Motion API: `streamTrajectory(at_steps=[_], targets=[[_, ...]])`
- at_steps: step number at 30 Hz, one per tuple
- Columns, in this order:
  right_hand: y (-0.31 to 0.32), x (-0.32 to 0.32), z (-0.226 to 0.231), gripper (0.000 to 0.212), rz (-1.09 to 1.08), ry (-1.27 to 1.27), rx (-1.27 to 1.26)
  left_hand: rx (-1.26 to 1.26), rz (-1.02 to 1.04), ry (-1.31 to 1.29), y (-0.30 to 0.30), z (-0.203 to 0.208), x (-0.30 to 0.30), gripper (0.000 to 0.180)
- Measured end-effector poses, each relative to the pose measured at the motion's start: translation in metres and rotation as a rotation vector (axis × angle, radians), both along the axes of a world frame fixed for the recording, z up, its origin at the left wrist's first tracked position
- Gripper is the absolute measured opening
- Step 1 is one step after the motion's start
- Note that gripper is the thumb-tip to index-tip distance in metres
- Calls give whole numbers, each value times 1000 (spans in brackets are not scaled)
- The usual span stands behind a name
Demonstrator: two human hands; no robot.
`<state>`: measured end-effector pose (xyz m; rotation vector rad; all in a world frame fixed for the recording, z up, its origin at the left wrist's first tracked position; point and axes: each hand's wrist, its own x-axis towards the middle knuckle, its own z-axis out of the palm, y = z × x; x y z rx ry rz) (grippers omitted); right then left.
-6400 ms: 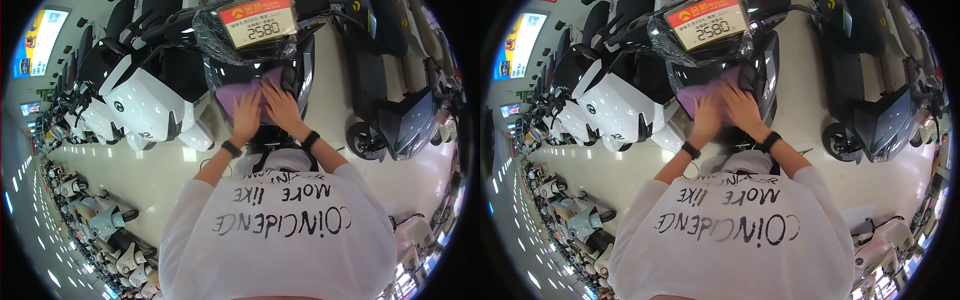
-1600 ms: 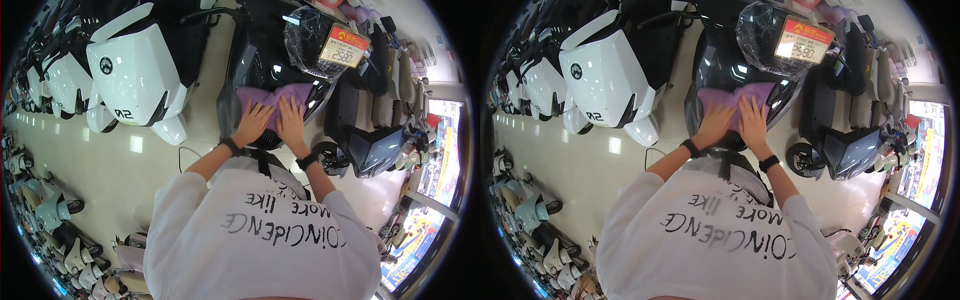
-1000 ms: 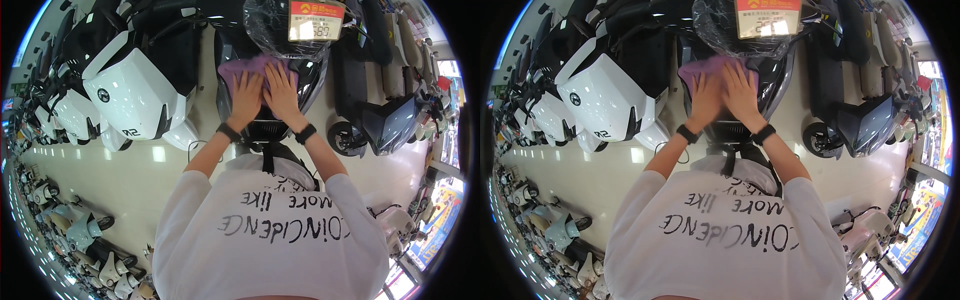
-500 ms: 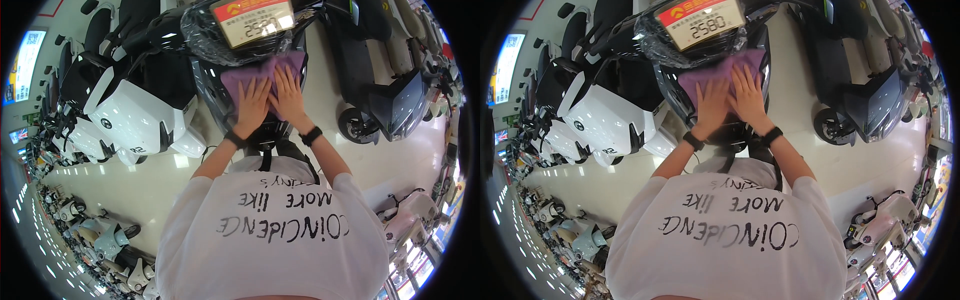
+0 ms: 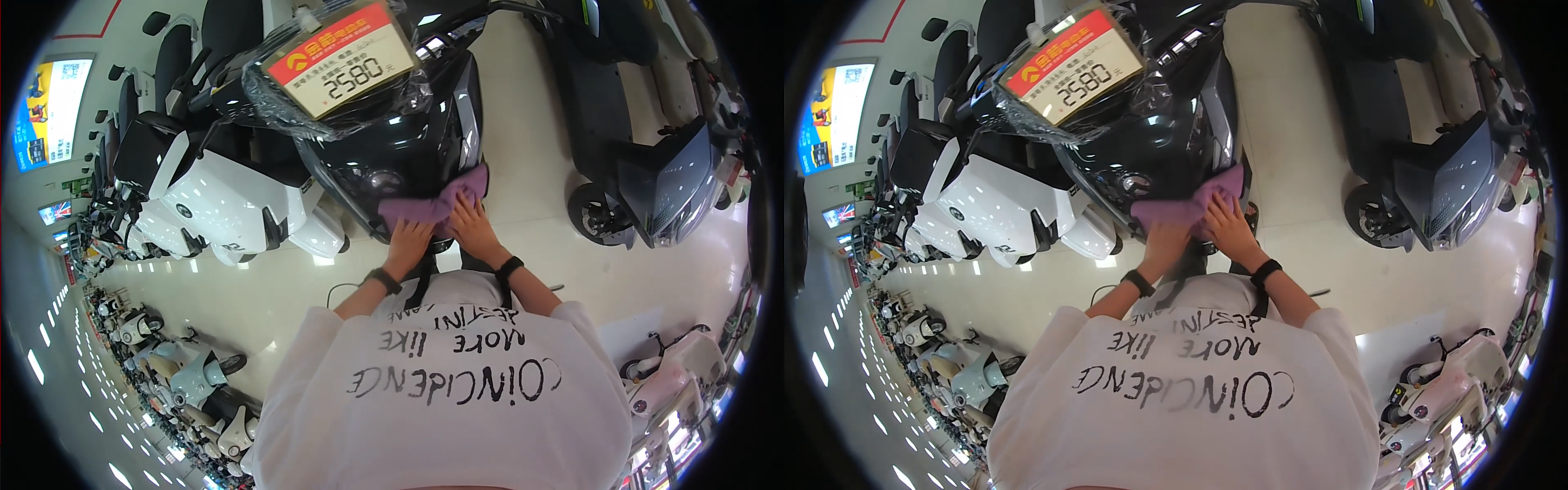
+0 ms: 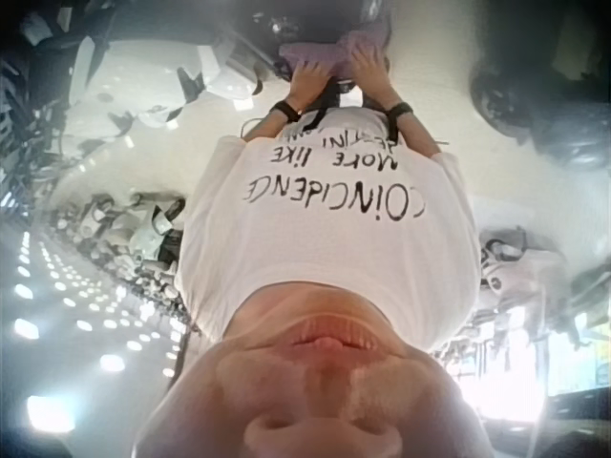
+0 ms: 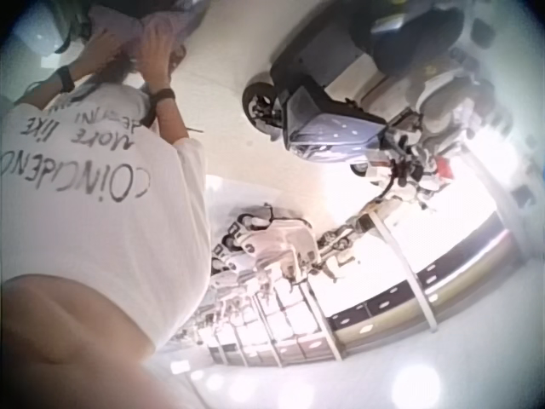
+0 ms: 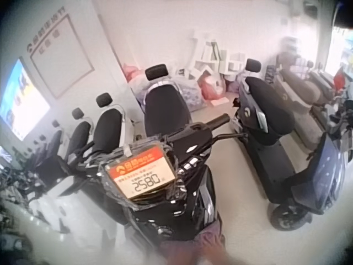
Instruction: The person cleans electric scooters in a showroom by wiping down their surfaces one after another with a cloth.
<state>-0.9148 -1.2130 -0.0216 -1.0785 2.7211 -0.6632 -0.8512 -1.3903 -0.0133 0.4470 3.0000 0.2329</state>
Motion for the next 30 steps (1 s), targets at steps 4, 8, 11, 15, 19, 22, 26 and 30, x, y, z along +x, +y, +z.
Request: streamTrajectory(at_steps=[4,8,11,15,19,22,26,30], targets=[[12,-11,9,45,142,-35,48,-46,60,-266,12,9,9,33],[-14,-69,57,43,107,88,-158,-45,318,83,34,35,-42,39],[-41,-115,87,42,52,126,-291,-56,364,275,39,69,-93,51],[-57,-128,97,41,33,159,-392,2,456,414,34,77,-112,60],[-56,-104,78,37,27,112,-427,-58,490,368,38,49,-88,59],[-34,-71,41,34,97,120,-389,-58,507,65,51,22,-47,52],[1,-21,-18,35,162,193,-274,-99,375,7,50,-34,24,44],[12,-8,-28,34,119,200,-93,219,469,-123,49,-35,41,37]])
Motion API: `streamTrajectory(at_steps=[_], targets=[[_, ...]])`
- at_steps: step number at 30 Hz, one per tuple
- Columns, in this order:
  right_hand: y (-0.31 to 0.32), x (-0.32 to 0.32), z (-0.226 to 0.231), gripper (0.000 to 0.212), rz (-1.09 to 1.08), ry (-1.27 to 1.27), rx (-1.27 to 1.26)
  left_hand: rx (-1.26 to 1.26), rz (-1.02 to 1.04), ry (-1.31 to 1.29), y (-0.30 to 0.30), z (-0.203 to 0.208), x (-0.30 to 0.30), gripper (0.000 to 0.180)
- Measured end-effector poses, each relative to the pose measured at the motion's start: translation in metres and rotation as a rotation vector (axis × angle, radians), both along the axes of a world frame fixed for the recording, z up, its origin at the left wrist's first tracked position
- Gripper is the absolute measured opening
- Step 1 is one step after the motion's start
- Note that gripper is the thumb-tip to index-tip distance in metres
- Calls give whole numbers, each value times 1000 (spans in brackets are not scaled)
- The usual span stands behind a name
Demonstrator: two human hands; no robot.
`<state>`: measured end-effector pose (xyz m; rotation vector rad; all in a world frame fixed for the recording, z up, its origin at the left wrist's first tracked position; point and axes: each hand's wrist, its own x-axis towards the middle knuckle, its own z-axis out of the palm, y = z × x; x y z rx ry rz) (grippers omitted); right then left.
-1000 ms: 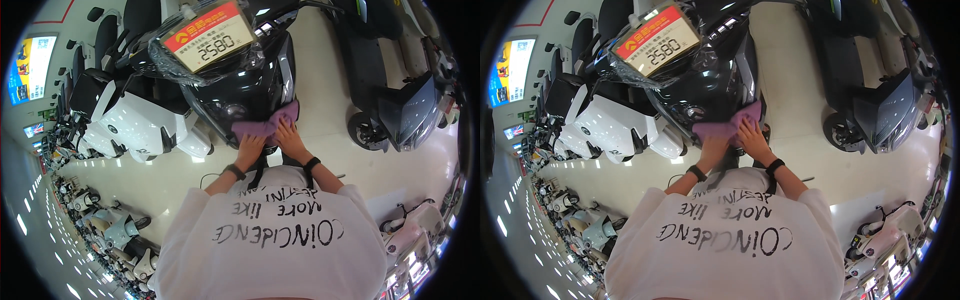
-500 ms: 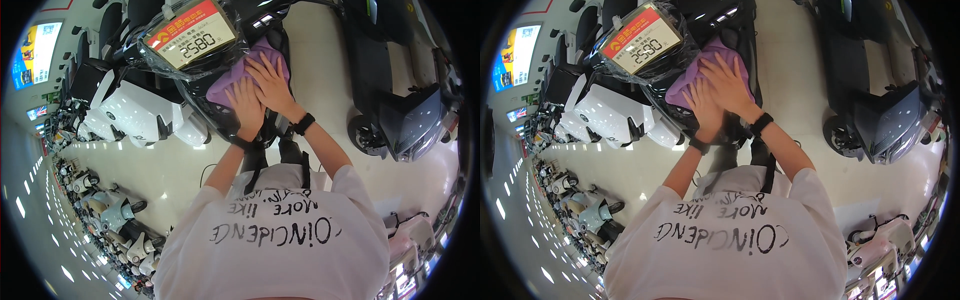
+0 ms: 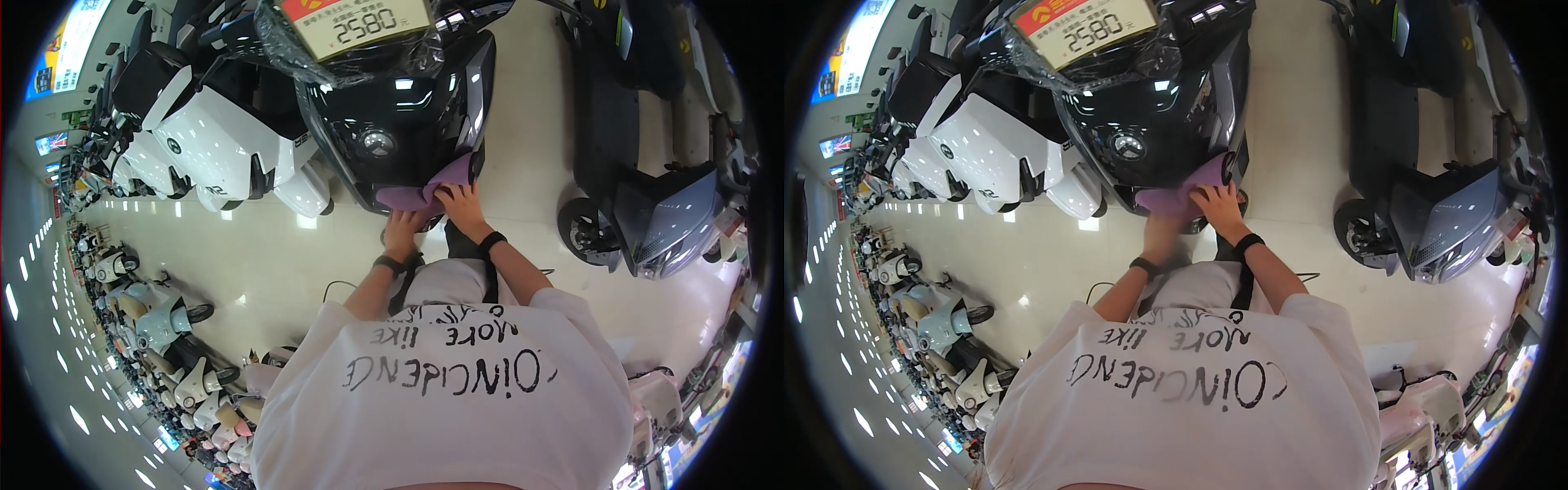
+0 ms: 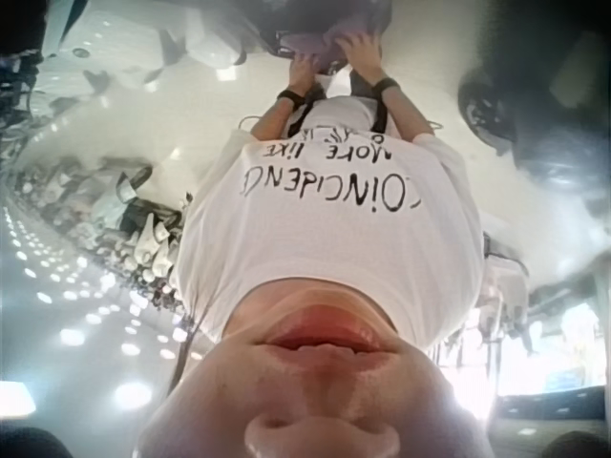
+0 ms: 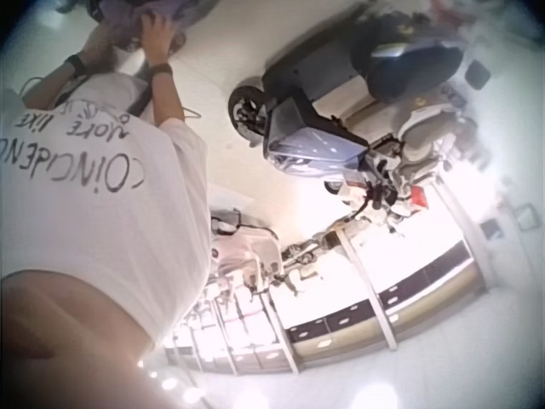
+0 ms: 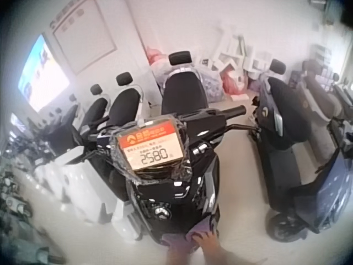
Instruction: The person cleans electric scooters in a showroom by wiping down their surfaces one after another with a cloth.
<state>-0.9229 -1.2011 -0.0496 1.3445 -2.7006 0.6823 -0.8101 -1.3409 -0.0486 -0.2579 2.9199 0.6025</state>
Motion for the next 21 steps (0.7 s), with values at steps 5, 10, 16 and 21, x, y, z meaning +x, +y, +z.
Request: streamTrajectory(at_steps=[5,10,16,21], targets=[[-14,-8,16,30,-34,-182,43,-105,-109,164,-18,9,-16,38],[-37,2,34,21,-1,-169,173,75,173,87,-24,4,-11,41],[-87,89,18,16,409,-241,287,253,390,-251,-58,-67,71,63],[-121,163,14,19,547,-320,305,450,377,-178,-103,-95,170,91]])
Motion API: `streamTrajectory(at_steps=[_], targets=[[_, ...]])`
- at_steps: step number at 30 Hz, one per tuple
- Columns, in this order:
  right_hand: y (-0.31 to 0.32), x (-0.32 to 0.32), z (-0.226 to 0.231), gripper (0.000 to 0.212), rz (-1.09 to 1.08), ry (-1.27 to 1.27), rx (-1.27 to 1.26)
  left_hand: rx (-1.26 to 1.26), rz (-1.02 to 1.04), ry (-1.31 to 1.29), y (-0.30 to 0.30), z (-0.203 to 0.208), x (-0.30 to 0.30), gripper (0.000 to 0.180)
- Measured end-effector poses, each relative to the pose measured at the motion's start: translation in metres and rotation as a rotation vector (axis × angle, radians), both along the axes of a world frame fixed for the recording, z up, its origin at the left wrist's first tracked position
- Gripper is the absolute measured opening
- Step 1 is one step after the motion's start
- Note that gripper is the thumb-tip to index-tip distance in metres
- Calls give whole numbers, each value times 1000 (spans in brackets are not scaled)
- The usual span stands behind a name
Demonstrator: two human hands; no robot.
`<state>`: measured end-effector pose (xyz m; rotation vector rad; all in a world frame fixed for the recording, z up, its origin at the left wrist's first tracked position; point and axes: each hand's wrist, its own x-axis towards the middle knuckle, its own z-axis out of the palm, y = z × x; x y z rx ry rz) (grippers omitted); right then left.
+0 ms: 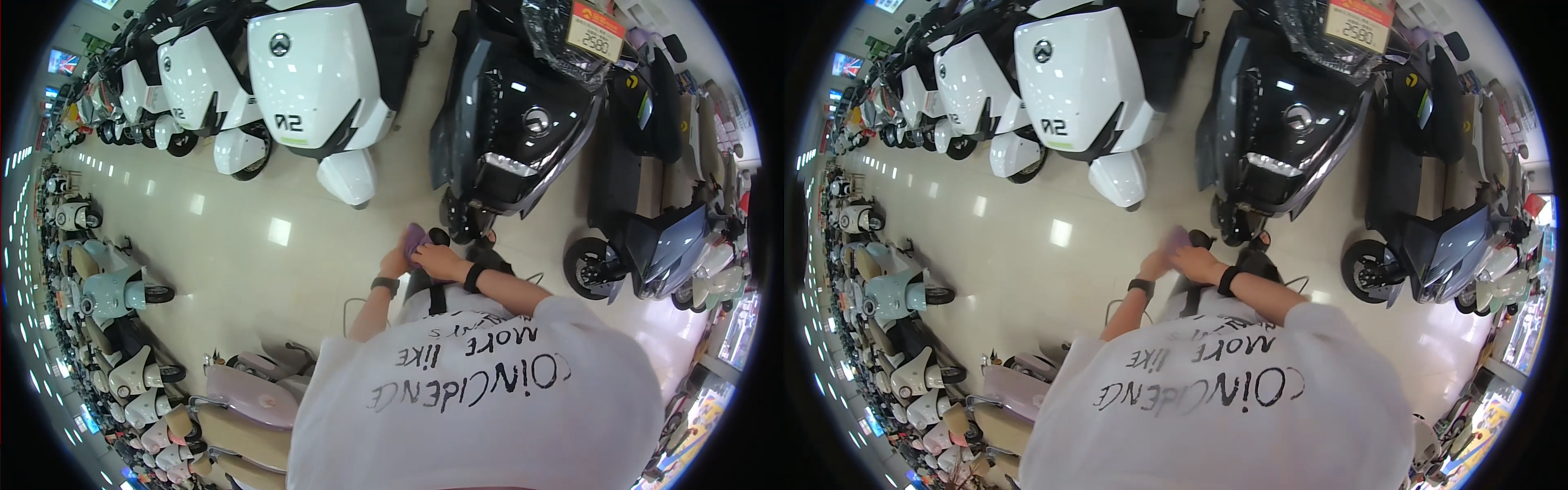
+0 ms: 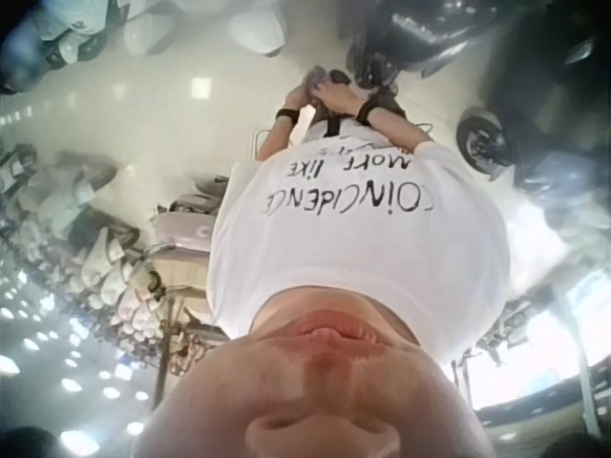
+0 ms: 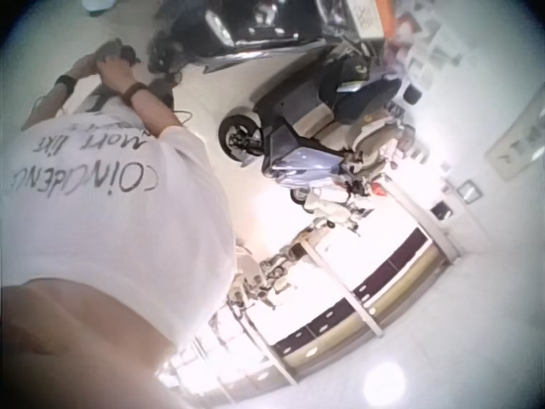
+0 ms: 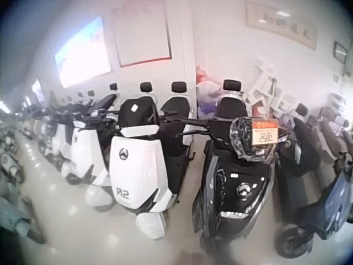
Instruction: The person cleans electric scooters in a showroom by wiping down their surfaces one after another with a cloth.
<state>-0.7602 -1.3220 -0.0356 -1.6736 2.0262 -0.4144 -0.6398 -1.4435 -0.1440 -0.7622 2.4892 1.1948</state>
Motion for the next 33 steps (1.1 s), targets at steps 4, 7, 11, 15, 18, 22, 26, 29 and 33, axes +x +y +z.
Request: streamTrajectory(at_steps=[4,7,11,15,18,22,26,29,33], targets=[[-39,3,11,20,272,-17,74,287,9,-100,-20,-2,47,43],[-57,-7,1,18,276,-43,111,-6,-5,-115,-21,21,68,25],[-72,-27,-16,25,287,-37,205,-18,141,61,-21,33,83,17],[-78,-48,-10,27,130,-92,355,5,291,167,-35,78,66,17],[-82,-69,-11,30,40,-146,356,71,301,116,-62,99,45,16],[-101,-90,-19,30,-14,-214,330,7,266,157,-94,110,19,16],[-125,-107,-16,21,-189,-274,162,-121,224,108,-127,127,-3,16],[-141,-109,-9,19,-194,-310,16,-168,220,81,-152,142,-12,13],[-163,-115,16,19,-222,-346,-26,-158,342,109,-179,162,-21,13]])
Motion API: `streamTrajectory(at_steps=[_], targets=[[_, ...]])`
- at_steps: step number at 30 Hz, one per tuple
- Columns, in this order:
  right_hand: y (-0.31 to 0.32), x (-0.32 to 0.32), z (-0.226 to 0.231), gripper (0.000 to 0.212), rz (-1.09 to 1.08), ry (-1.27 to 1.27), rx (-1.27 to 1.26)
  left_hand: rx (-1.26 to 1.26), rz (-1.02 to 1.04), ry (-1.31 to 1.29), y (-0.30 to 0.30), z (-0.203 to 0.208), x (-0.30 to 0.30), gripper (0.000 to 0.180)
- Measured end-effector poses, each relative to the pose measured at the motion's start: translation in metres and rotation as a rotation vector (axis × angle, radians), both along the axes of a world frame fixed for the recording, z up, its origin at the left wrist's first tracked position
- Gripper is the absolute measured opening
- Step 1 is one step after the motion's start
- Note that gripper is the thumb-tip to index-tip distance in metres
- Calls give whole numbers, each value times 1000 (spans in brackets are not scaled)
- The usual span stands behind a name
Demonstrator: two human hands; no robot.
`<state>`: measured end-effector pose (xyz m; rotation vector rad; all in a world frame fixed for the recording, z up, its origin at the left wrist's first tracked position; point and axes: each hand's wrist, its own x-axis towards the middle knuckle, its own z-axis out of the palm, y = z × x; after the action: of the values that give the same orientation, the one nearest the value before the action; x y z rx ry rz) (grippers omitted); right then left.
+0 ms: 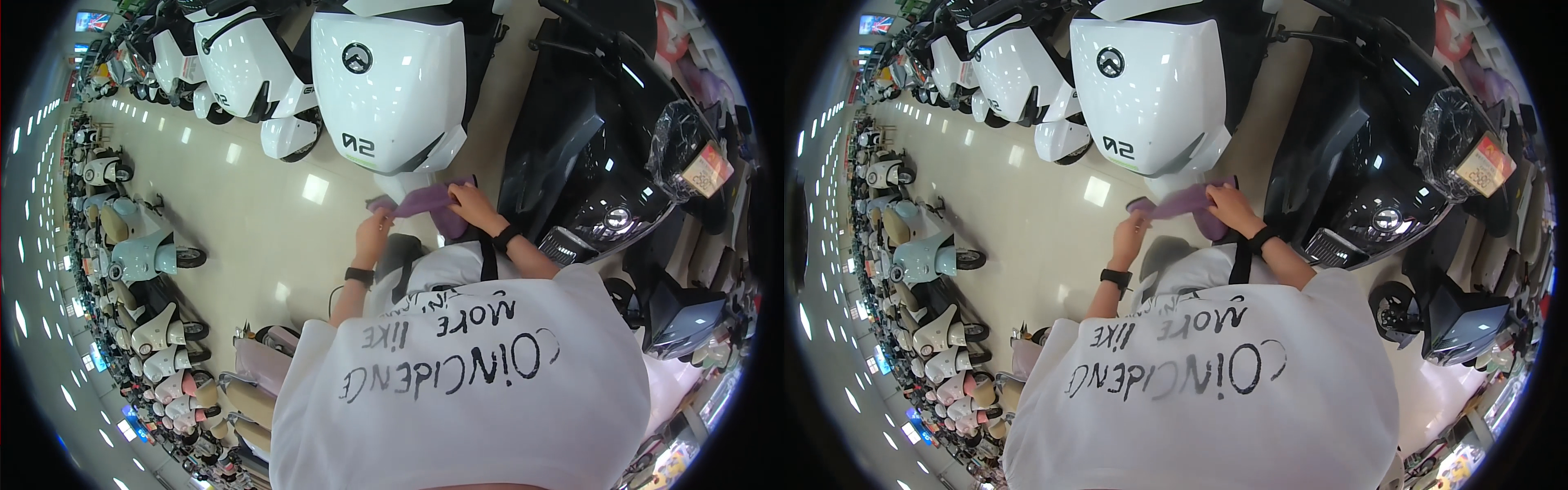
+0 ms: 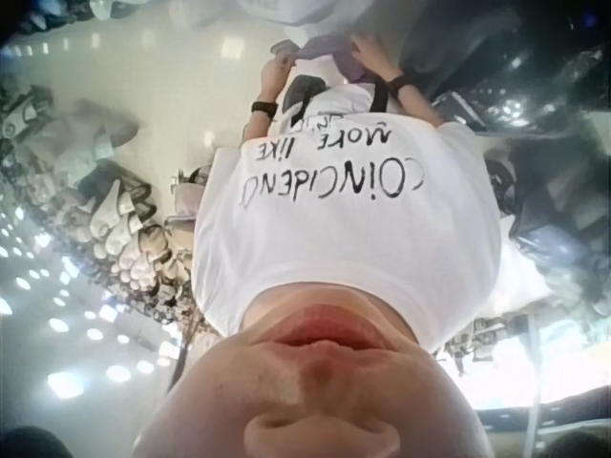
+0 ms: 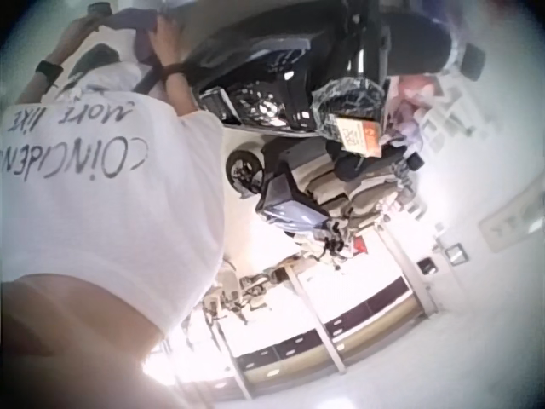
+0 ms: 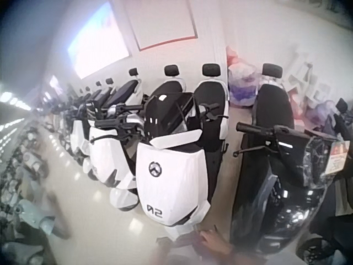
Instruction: The person cleans electric scooters in a showroom by wiping down their surfaces one after another with a cloth.
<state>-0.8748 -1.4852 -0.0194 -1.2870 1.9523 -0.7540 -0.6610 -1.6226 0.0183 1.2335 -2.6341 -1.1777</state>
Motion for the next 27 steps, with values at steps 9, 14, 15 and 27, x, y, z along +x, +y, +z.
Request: streamTrajectory(at_steps=[9,14,15,27], targets=[[-49,-3,36,18,-200,150,-233,-327,-126,285,-60,21,-38,14],[-70,4,61,20,-520,-36,-184,-341,-193,452,-104,33,-73,15],[-78,3,69,20,-541,-22,-179,-344,-164,502,-118,39,-83,16],[-128,13,70,15,-973,314,-196,-306,-386,685,-173,14,-139,13]])
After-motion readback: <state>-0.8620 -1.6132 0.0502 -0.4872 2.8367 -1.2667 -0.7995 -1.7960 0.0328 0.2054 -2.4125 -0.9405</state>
